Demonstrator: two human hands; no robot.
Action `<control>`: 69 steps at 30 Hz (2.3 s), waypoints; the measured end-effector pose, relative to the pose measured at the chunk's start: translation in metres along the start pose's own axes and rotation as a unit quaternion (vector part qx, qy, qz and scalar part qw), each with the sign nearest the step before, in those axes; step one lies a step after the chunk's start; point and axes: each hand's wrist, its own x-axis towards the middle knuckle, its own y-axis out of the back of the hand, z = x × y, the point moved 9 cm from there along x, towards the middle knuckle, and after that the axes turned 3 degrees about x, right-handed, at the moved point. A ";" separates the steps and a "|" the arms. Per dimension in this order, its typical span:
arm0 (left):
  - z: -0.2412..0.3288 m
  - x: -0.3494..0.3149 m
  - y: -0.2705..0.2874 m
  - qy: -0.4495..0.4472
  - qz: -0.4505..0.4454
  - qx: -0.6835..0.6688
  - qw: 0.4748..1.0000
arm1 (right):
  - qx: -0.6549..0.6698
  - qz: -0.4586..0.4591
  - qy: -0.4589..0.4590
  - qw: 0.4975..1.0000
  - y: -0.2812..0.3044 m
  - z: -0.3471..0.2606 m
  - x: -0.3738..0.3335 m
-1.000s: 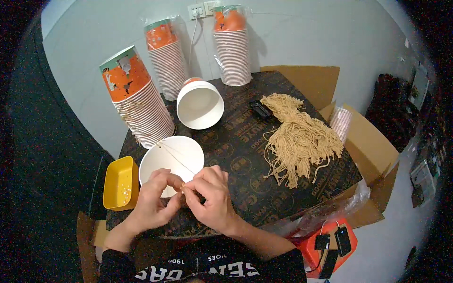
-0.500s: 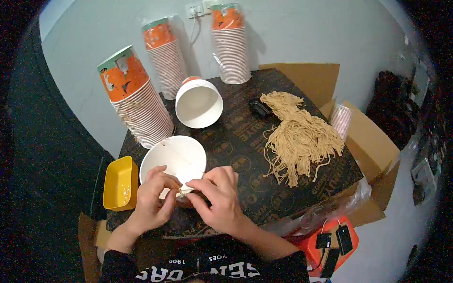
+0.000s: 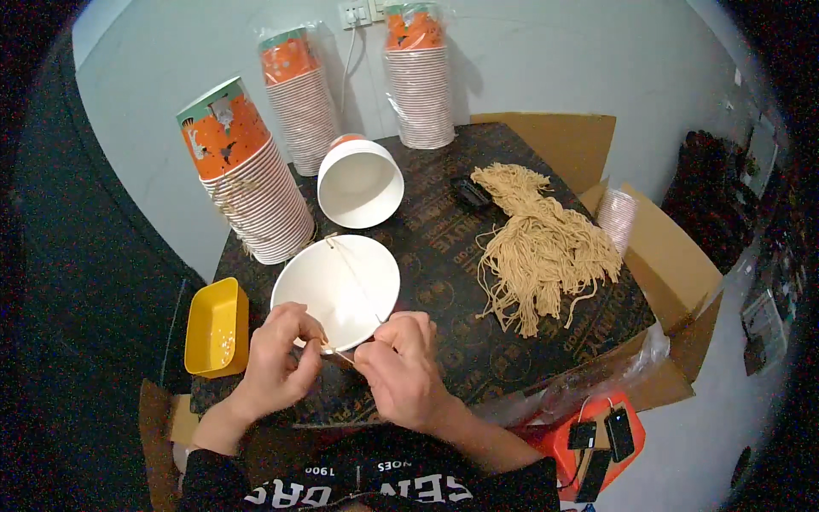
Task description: Tie rubber bands around paper cups and stack them.
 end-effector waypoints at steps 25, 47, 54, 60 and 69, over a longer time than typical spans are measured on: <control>-0.105 -0.018 0.031 0.387 0.048 -0.102 0.915 | -0.084 0.111 0.039 0.989 0.070 0.032 0.022; -0.136 0.232 0.195 0.012 -0.006 0.869 0.495 | 0.010 -0.200 0.098 0.975 0.000 0.097 0.008; -0.166 0.268 0.143 -0.078 0.012 0.826 0.558 | 0.033 -0.201 0.087 0.975 0.001 0.098 0.009; -0.161 0.273 0.118 -0.101 -0.004 0.843 0.528 | 0.029 -0.209 0.077 0.974 0.004 0.103 0.011; -0.172 0.278 0.106 -0.066 -0.021 0.851 0.521 | 0.039 -0.216 0.076 0.973 -0.002 0.099 0.012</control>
